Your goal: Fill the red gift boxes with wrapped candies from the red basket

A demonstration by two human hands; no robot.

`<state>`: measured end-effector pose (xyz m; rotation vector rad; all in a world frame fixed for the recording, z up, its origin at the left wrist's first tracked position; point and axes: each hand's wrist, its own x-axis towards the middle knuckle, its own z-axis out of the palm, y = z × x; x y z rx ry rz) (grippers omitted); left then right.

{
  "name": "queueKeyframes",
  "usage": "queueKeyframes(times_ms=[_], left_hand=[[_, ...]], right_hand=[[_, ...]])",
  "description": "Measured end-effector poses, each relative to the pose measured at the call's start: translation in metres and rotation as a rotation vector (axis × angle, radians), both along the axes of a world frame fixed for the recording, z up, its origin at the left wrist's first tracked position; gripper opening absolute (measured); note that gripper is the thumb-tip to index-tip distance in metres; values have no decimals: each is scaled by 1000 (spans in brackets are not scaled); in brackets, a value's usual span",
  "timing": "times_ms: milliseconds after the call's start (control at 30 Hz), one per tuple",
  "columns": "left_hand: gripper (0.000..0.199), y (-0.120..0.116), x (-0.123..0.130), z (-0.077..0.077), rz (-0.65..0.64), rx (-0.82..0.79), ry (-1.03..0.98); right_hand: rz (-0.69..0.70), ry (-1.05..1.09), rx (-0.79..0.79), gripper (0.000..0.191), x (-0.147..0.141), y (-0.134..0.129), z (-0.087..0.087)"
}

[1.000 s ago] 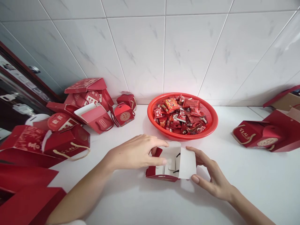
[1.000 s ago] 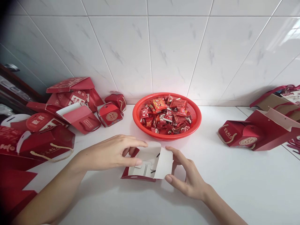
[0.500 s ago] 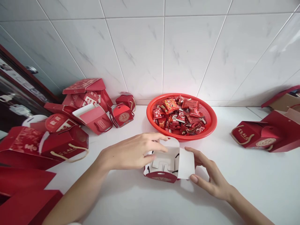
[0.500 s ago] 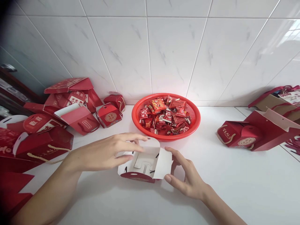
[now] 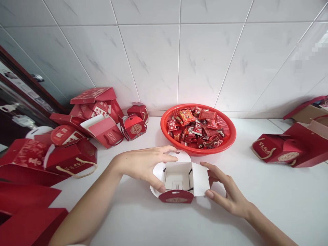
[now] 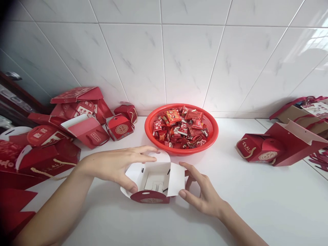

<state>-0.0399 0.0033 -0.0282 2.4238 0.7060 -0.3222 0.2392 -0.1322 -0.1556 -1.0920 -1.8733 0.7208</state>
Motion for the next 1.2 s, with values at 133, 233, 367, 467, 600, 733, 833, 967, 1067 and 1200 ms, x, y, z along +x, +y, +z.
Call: queueKeyframes(times_ms=[133,233,367,467,600,733,833,967,1067,1200], left_hand=[[85,4,2,-1,31,8,8],[84,6,3,-1,44,18,-14],[74,4,5,1,35,52,-75],[62,0,5,3,14,103,-155],[53,-5,5,6,8,121,-212],[48,-7,5,7,34,92,-242],[43,-6,5,8,44,59,-293],[33,-2,4,7,38,65,-379],[28,2,2,5,41,84,-464],[27,8,1,-2,116,82,-582]], right_hand=[[-26,-20,15,54,1,4,-2],[-61,-62,56,53,7,9,-1],[-102,-59,99,51,17,14,6],[-136,-56,110,43,20,16,14],[-240,-82,191,23,19,23,35],[-357,-175,294,19,28,49,66],[-508,-344,173,19,41,84,84],[-607,-428,-79,47,53,137,90],[-577,-356,-132,43,53,161,86],[-467,-136,-147,17,43,165,84]])
